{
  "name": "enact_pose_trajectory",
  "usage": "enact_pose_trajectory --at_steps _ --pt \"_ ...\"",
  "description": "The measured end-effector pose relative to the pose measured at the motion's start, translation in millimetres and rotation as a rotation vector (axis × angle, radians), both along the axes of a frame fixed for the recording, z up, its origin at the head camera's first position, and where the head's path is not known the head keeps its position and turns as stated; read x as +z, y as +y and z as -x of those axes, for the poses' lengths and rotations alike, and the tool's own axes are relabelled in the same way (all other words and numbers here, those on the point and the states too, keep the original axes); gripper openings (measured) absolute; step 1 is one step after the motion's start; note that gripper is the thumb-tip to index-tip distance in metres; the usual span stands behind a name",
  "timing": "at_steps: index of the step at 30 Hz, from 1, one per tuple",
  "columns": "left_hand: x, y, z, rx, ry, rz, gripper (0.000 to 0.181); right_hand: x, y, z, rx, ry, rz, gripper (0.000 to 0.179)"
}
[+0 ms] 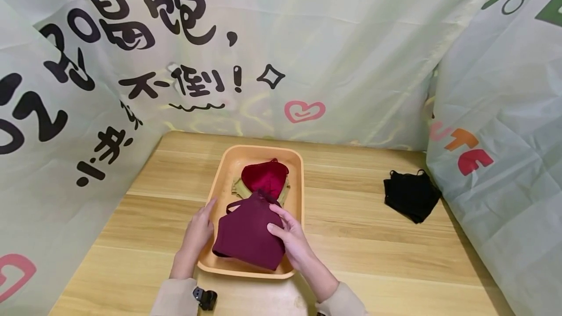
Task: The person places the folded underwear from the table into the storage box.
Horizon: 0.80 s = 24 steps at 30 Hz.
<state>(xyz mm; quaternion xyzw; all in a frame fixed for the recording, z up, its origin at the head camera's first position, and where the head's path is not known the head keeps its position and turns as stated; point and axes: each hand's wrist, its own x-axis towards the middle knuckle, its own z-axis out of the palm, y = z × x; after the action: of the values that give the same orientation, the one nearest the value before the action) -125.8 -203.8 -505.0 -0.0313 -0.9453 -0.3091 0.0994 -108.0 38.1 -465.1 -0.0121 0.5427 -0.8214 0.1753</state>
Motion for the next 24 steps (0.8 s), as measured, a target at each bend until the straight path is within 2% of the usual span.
enact_pose_trajectory --at_steps 8,16,24 --pt "-0.7 -0.5 0.1 -0.002 0.04 0.006 0.063 -6.8 -4 2.4 -0.003 0.037 -0.045 0.051" --pt "-0.8 0.2 -0.1 -0.001 0.015 0.001 0.064 -13.0 -6 2.0 -0.008 0.074 -0.071 0.049" --pt "-0.5 0.0 -0.3 -0.006 0.015 0.005 0.064 -15.2 -8 1.9 -0.02 0.052 -0.134 0.048"
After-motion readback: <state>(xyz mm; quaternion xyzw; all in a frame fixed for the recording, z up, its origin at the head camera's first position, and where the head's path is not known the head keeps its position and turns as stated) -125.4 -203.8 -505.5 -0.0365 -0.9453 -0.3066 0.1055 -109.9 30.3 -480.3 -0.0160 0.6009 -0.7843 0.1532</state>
